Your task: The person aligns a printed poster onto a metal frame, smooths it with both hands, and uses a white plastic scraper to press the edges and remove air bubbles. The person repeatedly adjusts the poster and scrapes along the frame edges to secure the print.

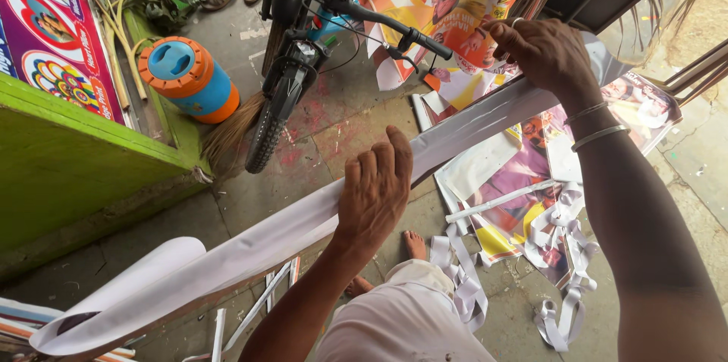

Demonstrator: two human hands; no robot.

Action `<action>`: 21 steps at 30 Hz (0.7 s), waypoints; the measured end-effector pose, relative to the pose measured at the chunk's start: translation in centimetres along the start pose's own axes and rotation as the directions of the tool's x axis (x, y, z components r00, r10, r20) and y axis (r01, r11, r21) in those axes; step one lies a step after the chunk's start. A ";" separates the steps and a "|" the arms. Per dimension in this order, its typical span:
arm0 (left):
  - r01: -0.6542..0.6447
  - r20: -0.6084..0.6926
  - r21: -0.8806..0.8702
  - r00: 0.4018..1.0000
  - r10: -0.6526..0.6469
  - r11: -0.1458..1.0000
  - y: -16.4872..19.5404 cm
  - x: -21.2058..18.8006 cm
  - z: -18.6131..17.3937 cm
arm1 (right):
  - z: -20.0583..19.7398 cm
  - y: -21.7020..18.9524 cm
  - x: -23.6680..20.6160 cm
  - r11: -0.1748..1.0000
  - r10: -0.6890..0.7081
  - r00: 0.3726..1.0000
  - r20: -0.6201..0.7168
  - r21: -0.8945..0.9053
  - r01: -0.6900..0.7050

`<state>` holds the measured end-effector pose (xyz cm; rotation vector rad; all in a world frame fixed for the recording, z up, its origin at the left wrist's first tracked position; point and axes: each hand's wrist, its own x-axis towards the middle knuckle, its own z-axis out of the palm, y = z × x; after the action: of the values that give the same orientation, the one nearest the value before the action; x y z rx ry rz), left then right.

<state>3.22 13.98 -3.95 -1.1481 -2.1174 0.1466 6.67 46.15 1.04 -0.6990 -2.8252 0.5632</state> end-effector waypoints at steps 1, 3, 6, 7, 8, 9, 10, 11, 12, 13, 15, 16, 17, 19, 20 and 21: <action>0.002 -0.006 0.001 1.000 -0.002 1.000 0.0 0.0 0.0 | -0.1 -0.2 -0.1 0.999 -0.032 0.999 0.004 0.029 0.032; 0.002 -0.008 0.003 1.000 -0.002 1.000 0.1 0.0 -0.1 | -0.3 -0.4 -0.4 0.992 -0.095 0.995 0.006 0.089 0.094; -0.009 -0.001 0.005 1.000 0.009 1.000 0.3 -0.1 -0.2 | -0.5 -0.3 -0.8 0.986 -0.135 0.991 -0.018 0.093 0.137; -0.013 0.001 0.009 1.000 0.013 1.000 0.3 -0.2 -0.2 | -0.4 -0.2 -0.9 0.987 -0.143 0.989 -0.036 0.068 0.145; -0.017 0.004 0.014 1.000 0.017 1.000 0.4 -0.3 -0.2 | -0.4 0.1 -0.9 0.987 -0.152 0.987 -0.052 0.044 0.154; -0.021 -0.003 0.002 1.000 0.021 1.000 0.4 -0.3 -0.2 | -0.2 0.3 -0.9 0.986 -0.163 0.984 -0.068 0.020 0.164; -0.025 -0.010 -0.009 1.000 0.025 1.000 0.4 -0.4 -0.2 | -0.1 0.6 -0.9 0.986 -0.153 0.986 -0.060 0.051 0.156; -0.029 -0.017 -0.019 0.999 0.028 0.999 0.5 -0.4 -0.1 | 0.0 0.9 -0.8 0.986 -0.143 0.988 -0.051 0.082 0.147; -0.029 -0.016 -0.019 0.999 0.028 0.999 0.5 -0.4 -0.1 | 0.2 1.1 -0.7 0.984 -0.133 0.990 -0.043 0.113 0.137; -0.027 -0.017 -0.019 0.999 0.027 0.999 0.5 -0.4 0.0 | 0.3 1.4 -0.6 0.989 -0.129 0.990 -0.051 0.070 0.133; -0.025 -0.021 -0.014 0.999 0.025 1.000 0.6 -0.4 0.0 | 0.4 1.8 -0.4 0.992 -0.126 0.990 -0.071 -0.016 0.125; -0.024 -0.022 -0.011 0.999 0.024 1.000 0.6 -0.5 0.1 | 0.4 2.0 -0.3 0.961 -0.276 0.952 -0.130 -0.049 0.272; -0.023 -0.023 -0.007 0.999 0.023 1.000 0.7 -0.5 0.1 | 0.4 2.1 -0.2 0.907 -0.421 0.888 -0.184 -0.091 0.411; -0.021 -0.033 0.001 0.999 0.021 1.000 0.7 -0.5 0.2 | 0.4 2.1 -0.2 0.889 -0.458 0.861 -0.222 -0.089 0.450; -0.020 -0.038 0.004 0.999 0.021 1.000 0.7 -0.5 0.2 | 0.5 2.1 -0.2 0.934 -0.355 0.912 -0.206 -0.040 0.354; -0.021 -0.038 0.001 0.999 0.021 1.000 0.8 -0.5 0.2 | 0.5 2.1 -0.2 0.967 -0.247 0.951 -0.186 0.008 0.253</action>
<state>3.80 14.12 -4.62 -1.1643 -2.0722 0.1345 7.57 47.62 -0.25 -0.3570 -2.6690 0.4717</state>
